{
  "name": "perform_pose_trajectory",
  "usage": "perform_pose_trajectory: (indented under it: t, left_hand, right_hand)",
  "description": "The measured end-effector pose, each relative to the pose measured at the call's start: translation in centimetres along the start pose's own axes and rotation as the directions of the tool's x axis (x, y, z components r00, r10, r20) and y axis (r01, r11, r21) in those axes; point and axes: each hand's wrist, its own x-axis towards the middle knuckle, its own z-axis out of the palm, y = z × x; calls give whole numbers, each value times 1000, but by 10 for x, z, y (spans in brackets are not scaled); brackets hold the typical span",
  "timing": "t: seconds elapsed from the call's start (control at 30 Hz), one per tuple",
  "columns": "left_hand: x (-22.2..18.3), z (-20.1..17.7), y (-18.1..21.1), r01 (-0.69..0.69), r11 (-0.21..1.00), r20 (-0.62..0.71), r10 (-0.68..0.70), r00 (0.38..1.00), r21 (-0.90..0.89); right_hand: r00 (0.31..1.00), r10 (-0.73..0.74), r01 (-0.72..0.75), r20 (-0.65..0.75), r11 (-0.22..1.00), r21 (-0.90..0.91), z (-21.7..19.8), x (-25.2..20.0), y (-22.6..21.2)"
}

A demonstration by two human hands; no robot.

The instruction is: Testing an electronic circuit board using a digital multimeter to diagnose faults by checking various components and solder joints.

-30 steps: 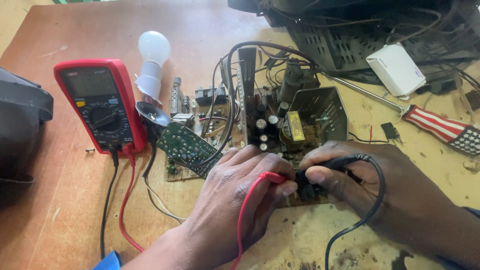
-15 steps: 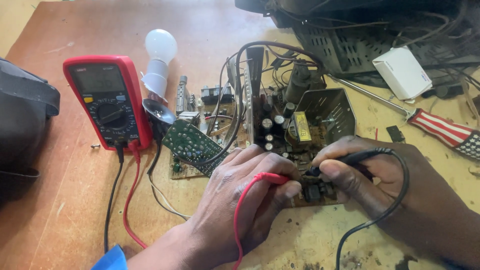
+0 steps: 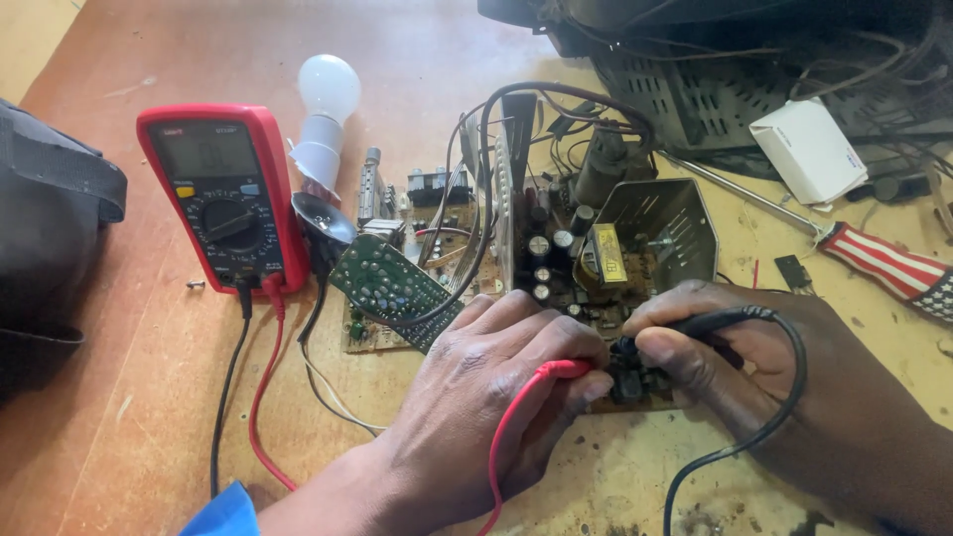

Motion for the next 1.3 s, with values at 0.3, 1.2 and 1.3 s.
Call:
perform_pose_trajectory:
  t: [0.3,1.2,1.3]
  left_hand:
    - [-2,2,-1,28,997,-3,-29,1000,-73]
    - [-11,-3,-7,-17,993,-78,7,997,-119]
    - [-12,-3,-8,-16,991,-57,8,998,-130]
  right_hand:
    - [988,154,-153,27,987,-45,2,3,-6]
    - [979,18,-40,-201,993,-107,17,-6,25]
    - [978,15,-31,-207,997,-76,18,-6,22]
